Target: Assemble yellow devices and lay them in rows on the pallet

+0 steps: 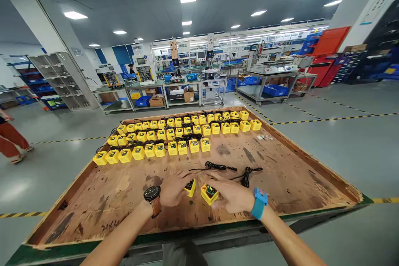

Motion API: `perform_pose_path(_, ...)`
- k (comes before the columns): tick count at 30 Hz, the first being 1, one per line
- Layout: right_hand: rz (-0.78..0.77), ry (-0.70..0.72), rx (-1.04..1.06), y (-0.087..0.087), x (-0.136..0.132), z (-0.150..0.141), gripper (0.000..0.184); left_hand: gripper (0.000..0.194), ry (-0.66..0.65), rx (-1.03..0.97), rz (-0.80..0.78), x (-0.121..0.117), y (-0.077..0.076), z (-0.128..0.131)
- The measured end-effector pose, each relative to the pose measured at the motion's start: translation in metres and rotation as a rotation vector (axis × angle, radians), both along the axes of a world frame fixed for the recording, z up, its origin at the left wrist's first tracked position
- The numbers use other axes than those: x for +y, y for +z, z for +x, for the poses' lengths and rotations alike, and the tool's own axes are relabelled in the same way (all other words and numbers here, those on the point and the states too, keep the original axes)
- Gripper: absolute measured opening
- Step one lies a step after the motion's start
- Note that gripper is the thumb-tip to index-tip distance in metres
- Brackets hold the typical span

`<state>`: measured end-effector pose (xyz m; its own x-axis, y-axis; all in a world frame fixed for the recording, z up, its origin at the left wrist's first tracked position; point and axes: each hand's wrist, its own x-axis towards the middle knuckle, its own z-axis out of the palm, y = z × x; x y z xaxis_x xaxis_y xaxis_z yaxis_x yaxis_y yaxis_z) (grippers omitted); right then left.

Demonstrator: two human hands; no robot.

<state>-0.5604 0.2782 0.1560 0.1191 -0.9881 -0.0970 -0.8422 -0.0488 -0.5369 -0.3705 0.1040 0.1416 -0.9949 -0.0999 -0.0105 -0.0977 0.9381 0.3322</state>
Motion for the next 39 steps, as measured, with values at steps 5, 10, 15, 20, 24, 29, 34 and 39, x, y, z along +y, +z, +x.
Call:
perform_pose_path(5,-0.025,-0.319,0.101,-0.014,0.002,0.043,0.061,0.076,0.027,0.029,-0.091,0.008,-0.009,-0.003)
perform_pose_path(10,-0.188,-0.179,-0.155,-0.026,0.01,0.011,0.084,0.1,-0.046,0.075,-0.148,0.01,-0.019,-0.005)
perform_pose_path(15,-0.187,-0.363,0.14,-0.023,0.04,-0.059,0.05,0.107,-0.079,0.011,-0.237,0.022,-0.019,-0.017)
perform_pose_path(20,-0.077,-0.271,0.415,-0.026,0.053,-0.091,0.025,0.097,-0.059,-0.054,-0.287,0.032,-0.023,-0.032)
perform_pose_path(24,-0.277,-0.244,0.212,-0.03,0.031,-0.1,0.027,0.092,-0.08,0.001,-0.309,0.031,-0.035,-0.037)
perform_pose_path(29,-0.274,-0.295,0.293,-0.042,-0.019,-0.085,0.029,0.083,-0.041,0.065,-0.381,0.037,-0.049,-0.052)
perform_pose_path(34,-0.132,-0.207,0.449,-0.051,-0.031,-0.098,0.019,0.083,-0.004,0.054,-0.371,0.055,-0.045,-0.091)
perform_pose_path(39,-0.076,-0.373,0.331,-0.032,-0.044,-0.181,0.028,0.084,0.077,0.052,-0.251,0.067,-0.031,-0.171)
